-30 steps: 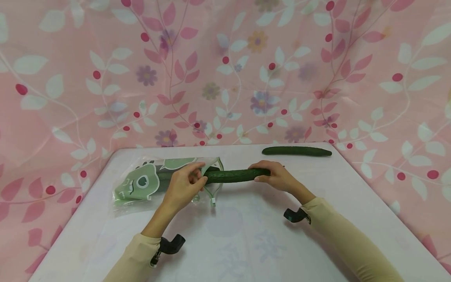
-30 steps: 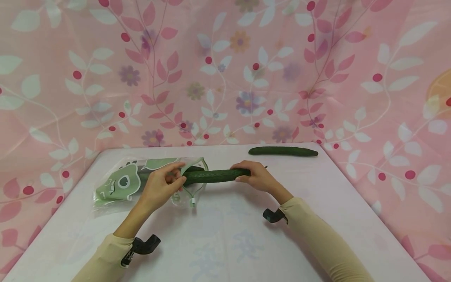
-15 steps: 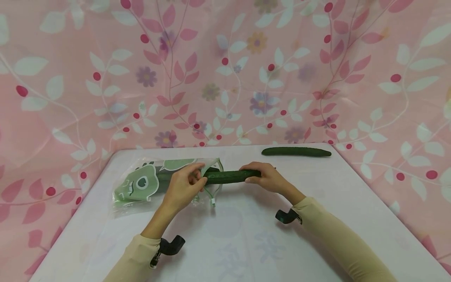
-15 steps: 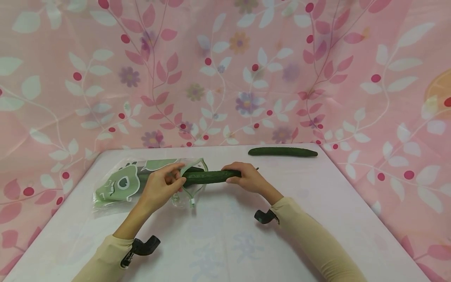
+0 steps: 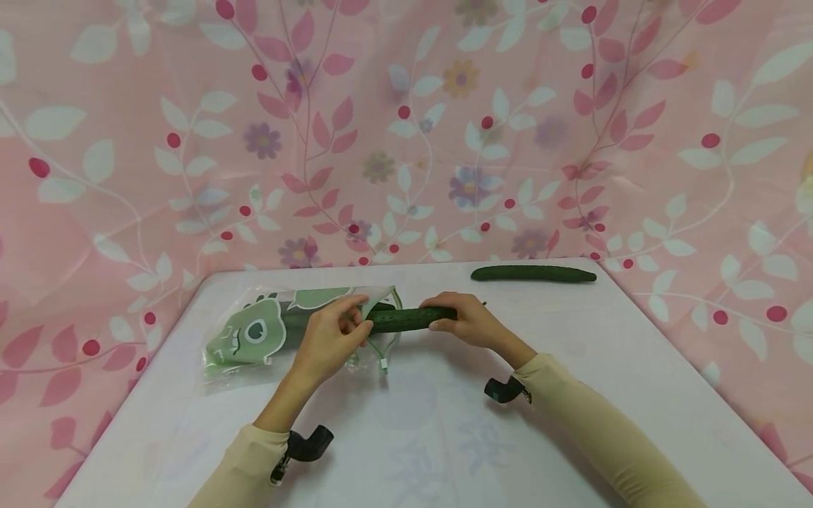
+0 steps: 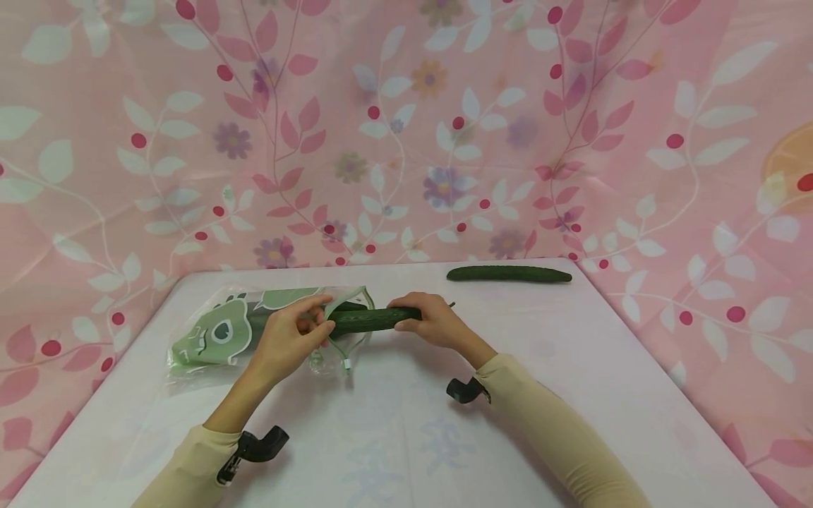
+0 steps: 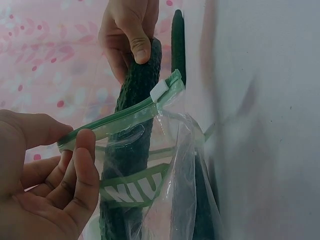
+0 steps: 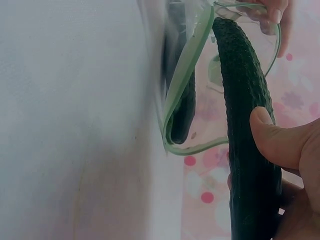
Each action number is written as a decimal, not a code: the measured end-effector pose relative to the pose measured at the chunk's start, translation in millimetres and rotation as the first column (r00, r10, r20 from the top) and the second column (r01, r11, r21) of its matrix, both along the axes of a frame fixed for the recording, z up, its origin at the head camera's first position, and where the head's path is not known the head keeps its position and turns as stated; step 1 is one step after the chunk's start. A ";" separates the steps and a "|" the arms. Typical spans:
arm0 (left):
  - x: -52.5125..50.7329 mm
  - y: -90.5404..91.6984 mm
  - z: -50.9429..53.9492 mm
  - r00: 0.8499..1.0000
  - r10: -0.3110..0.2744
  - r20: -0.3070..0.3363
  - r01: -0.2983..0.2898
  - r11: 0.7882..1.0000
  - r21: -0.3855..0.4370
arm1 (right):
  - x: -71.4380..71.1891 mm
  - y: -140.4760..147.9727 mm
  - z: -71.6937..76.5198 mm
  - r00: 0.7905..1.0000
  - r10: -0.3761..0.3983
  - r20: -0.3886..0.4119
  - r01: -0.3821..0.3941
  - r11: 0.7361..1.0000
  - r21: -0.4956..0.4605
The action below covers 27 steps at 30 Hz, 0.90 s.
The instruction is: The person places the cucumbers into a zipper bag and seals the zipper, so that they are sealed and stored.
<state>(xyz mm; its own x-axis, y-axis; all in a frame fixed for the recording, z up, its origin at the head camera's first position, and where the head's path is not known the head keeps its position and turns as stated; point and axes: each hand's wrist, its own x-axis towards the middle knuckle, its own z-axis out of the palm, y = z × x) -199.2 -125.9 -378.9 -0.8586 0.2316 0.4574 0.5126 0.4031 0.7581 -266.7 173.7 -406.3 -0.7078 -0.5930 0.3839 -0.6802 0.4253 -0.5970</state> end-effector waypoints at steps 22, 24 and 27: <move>-0.4 0.6 -0.6 1.000 -0.002 -0.019 0.002 1.000 -0.009 | 1.8 -31.2 -3.2 0.999 -0.015 0.052 0.014 1.000 0.021; -0.5 0.6 -0.5 1.000 -0.004 -0.020 0.004 1.000 -0.007 | 1.3 -33.9 -3.6 0.998 -0.017 0.055 0.015 1.000 0.021; -0.4 0.4 -0.5 1.000 -0.008 -0.019 0.008 1.000 -0.002 | 0.4 -37.8 -4.5 0.998 -0.012 0.057 0.011 1.000 0.020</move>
<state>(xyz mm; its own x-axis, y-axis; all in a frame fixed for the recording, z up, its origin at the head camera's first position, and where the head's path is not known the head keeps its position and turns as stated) -199.6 -125.6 -379.4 -0.8477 0.2397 0.4733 0.5304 0.4006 0.7471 -266.2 135.9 -410.8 -0.7348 -0.5921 0.3309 -0.6404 0.4449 -0.6261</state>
